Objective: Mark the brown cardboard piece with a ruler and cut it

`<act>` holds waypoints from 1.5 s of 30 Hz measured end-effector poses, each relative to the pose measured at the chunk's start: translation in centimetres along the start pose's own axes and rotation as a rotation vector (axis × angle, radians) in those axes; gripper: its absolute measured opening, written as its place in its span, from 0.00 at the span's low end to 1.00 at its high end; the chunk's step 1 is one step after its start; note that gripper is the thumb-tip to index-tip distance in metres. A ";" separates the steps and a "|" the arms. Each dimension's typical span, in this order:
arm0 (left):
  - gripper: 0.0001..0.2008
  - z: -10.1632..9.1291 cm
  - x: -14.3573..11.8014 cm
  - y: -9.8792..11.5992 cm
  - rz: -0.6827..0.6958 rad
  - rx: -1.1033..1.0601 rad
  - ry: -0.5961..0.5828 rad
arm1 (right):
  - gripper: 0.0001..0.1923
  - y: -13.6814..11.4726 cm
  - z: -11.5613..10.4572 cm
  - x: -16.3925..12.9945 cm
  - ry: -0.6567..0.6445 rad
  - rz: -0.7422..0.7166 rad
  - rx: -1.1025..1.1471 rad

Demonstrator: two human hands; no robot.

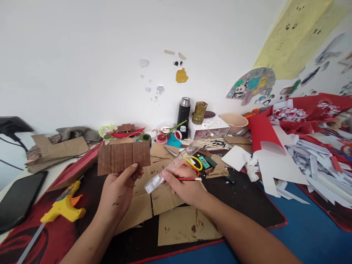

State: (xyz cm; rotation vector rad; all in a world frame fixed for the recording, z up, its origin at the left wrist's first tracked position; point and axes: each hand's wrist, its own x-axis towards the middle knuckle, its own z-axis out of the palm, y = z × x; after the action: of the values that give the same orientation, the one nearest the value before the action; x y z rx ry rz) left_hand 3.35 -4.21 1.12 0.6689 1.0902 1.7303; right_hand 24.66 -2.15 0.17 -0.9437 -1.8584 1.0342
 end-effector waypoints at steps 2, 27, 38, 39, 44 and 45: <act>0.17 -0.1 0.0 -0.1 0.000 0.031 -0.018 | 0.25 -0.2 -0.1 0.0 -0.033 -0.028 0.033; 0.15 -0.1 0.0 -0.3 0.004 0.083 -0.030 | 0.28 -0.9 -0.3 -0.3 -0.336 0.226 0.040; 0.17 0.5 -0.4 0.1 -0.032 0.096 0.011 | 0.24 -0.9 -0.4 0.0 -0.169 0.209 0.195; 0.17 0.5 -0.4 0.1 -0.032 0.100 0.010 | 0.24 -0.9 -0.4 0.1 -0.141 0.205 0.218; 0.14 0.7 -0.6 -0.1 -0.010 0.122 -0.005 | 0.25 -1.1 -0.4 0.4 0.037 0.137 0.282; 0.14 0.7 -0.6 -0.1 -0.006 0.127 -0.007 | 0.25 -1.2 -0.5 0.4 0.067 0.126 0.277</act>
State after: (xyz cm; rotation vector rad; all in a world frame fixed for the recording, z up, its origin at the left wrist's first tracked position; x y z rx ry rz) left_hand 4.23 -4.50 1.35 0.7487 1.2034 1.6631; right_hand 24.67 -2.15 1.53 -0.9253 -1.5678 1.2820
